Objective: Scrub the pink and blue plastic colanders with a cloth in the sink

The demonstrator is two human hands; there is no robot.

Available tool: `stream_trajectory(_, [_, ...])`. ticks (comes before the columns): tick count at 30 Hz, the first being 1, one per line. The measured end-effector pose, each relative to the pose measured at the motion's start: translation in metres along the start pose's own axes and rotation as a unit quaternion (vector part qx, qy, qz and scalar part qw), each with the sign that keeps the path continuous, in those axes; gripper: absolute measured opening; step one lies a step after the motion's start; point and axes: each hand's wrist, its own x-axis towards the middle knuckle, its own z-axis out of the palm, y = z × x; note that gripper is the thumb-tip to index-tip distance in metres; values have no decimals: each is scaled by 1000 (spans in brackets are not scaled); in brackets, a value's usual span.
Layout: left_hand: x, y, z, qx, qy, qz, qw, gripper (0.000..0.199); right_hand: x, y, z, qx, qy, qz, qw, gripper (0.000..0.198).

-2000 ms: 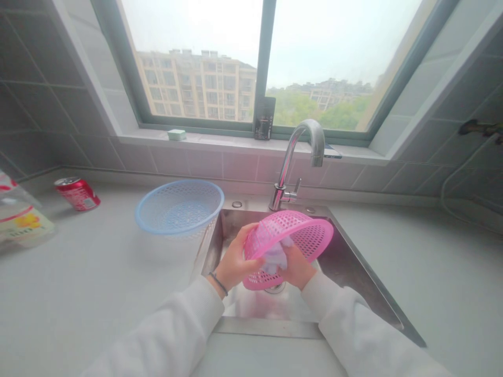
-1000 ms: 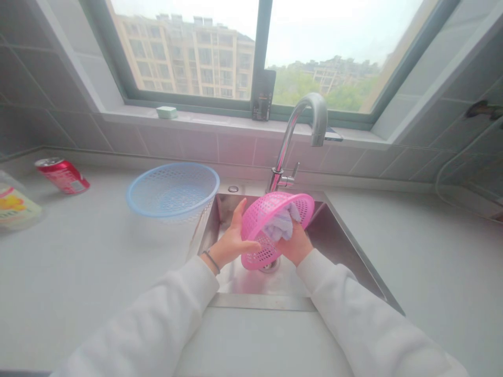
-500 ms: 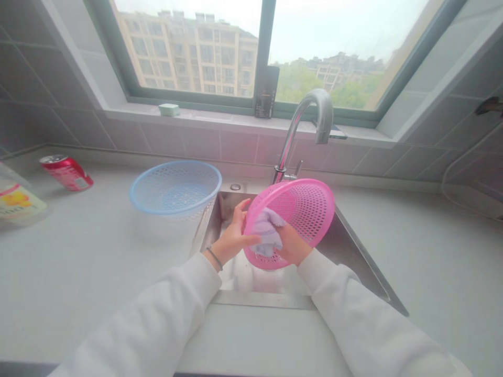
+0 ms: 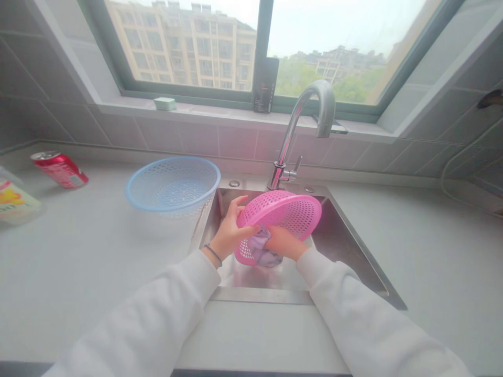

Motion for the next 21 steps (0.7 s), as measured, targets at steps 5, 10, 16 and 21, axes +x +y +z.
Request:
stream_trajectory(5, [2, 1, 1, -16, -27, -10, 999, 80, -1, -9, 2, 110, -2, -1, 994, 31])
stream_trajectory(10, [4, 0, 1, -16, -42, -10, 999, 82, -2, -25, 3, 399, -6, -34, 916, 48])
stream_trajectory(16, [3, 0, 2, -16, -41, -18, 999, 76, -2, -16, 5, 229, 0, -42, 973, 26])
stream_trajectory(21, [4, 0, 0, -31, -25, -5, 999, 71, 0, 2, 2, -148, -14, 42, 988, 22])
